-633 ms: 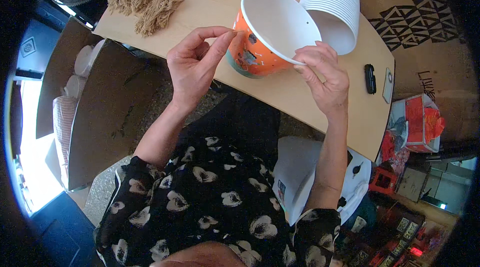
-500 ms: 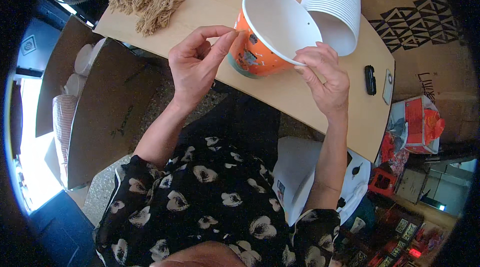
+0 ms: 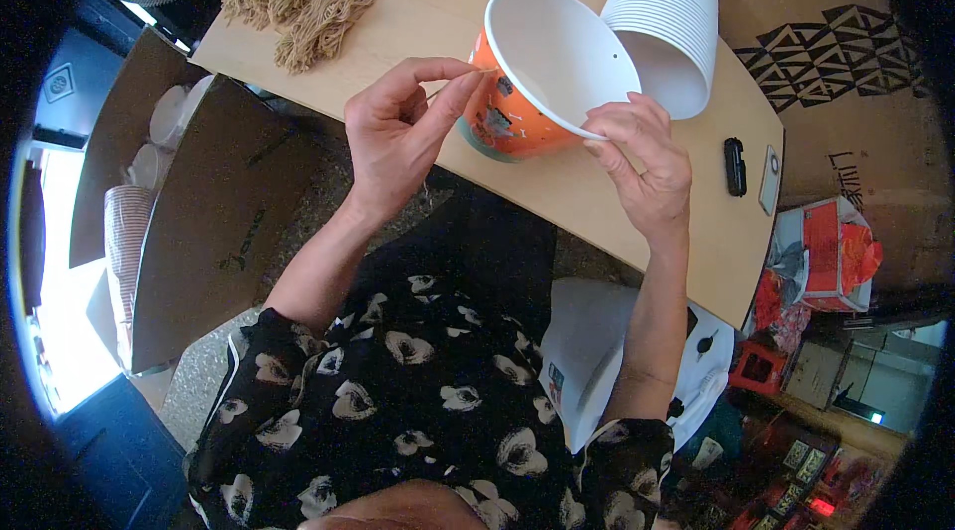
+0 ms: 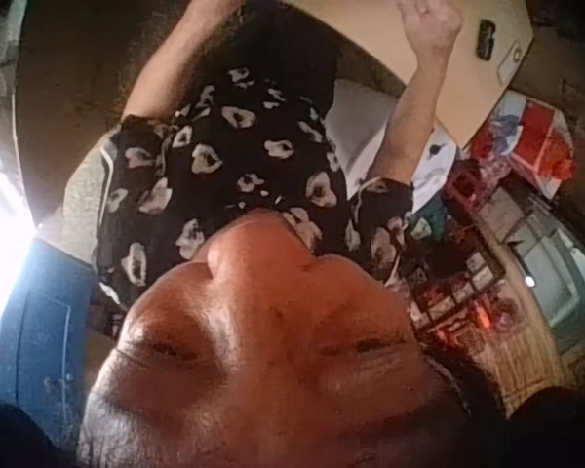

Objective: Preparing paper buckets by attaching string handles.

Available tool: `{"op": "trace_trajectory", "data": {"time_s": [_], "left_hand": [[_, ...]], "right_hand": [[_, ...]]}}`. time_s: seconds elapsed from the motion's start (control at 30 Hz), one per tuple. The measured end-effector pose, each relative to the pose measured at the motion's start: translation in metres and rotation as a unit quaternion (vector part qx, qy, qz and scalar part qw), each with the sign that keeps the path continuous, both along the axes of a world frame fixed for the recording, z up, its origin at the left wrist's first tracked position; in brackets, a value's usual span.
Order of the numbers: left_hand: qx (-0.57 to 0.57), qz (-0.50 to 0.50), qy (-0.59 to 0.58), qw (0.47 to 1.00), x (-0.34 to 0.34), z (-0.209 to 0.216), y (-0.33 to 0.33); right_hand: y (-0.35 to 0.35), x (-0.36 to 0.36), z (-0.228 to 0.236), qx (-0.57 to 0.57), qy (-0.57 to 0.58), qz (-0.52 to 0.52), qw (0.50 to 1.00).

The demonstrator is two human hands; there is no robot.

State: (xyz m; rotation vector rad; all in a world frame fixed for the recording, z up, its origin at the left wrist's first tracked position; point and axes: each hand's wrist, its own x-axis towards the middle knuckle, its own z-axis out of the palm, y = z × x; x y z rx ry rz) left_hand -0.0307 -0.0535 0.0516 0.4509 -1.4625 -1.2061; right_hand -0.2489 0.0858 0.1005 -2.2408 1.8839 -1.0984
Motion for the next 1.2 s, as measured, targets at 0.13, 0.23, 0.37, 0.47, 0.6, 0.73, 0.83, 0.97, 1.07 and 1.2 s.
{"op": "trace_trajectory", "data": {"time_s": [0.13, 0.23, 0.37, 0.47, 0.6, 0.73, 0.83, 0.97, 1.07, 1.2], "left_hand": [[-0.016, 0.015, -0.029, 0.999, 0.002, -0.002, -0.002], [0.0, 0.007, -0.032, 0.999, 0.002, -0.003, -0.002], [-0.017, 0.03, -0.046, 0.998, 0.003, -0.006, -0.002], [-0.021, 0.031, -0.047, 0.998, 0.005, -0.007, 0.0], [-0.012, 0.024, -0.036, 0.999, 0.008, -0.006, 0.002], [-0.028, 0.023, -0.041, 0.998, 0.013, -0.008, 0.002], [-0.029, 0.013, -0.081, 0.996, 0.017, -0.011, 0.001], [-0.005, 0.016, -0.084, 0.996, 0.017, -0.017, 0.002], [0.013, 0.016, -0.101, 0.995, 0.019, -0.02, 0.001], [0.016, -0.01, -0.101, 0.995, 0.021, -0.02, 0.002]], "right_hand": [[0.0, 0.002, 0.0, 0.001, -0.009, -0.01, 1.0], [0.001, 0.004, 0.0, 0.006, -0.004, -0.013, 1.0], [0.0, 0.007, 0.003, 0.007, 0.0, -0.009, 1.0], [-0.001, 0.009, 0.003, 0.013, 0.007, -0.009, 1.0], [-0.002, 0.013, 0.007, 0.023, 0.016, 0.0, 1.0], [-0.002, 0.02, 0.023, 0.083, 0.073, 0.046, 0.993], [-0.012, 0.028, 0.034, 0.127, -0.043, 0.044, 0.99], [-0.041, 0.043, 0.037, 0.169, -0.105, -0.014, 0.98], [-0.06, 0.045, 0.025, 0.21, -0.098, 0.045, 0.972], [-0.069, 0.047, 0.023, 0.26, -0.119, 0.06, 0.956]]}}
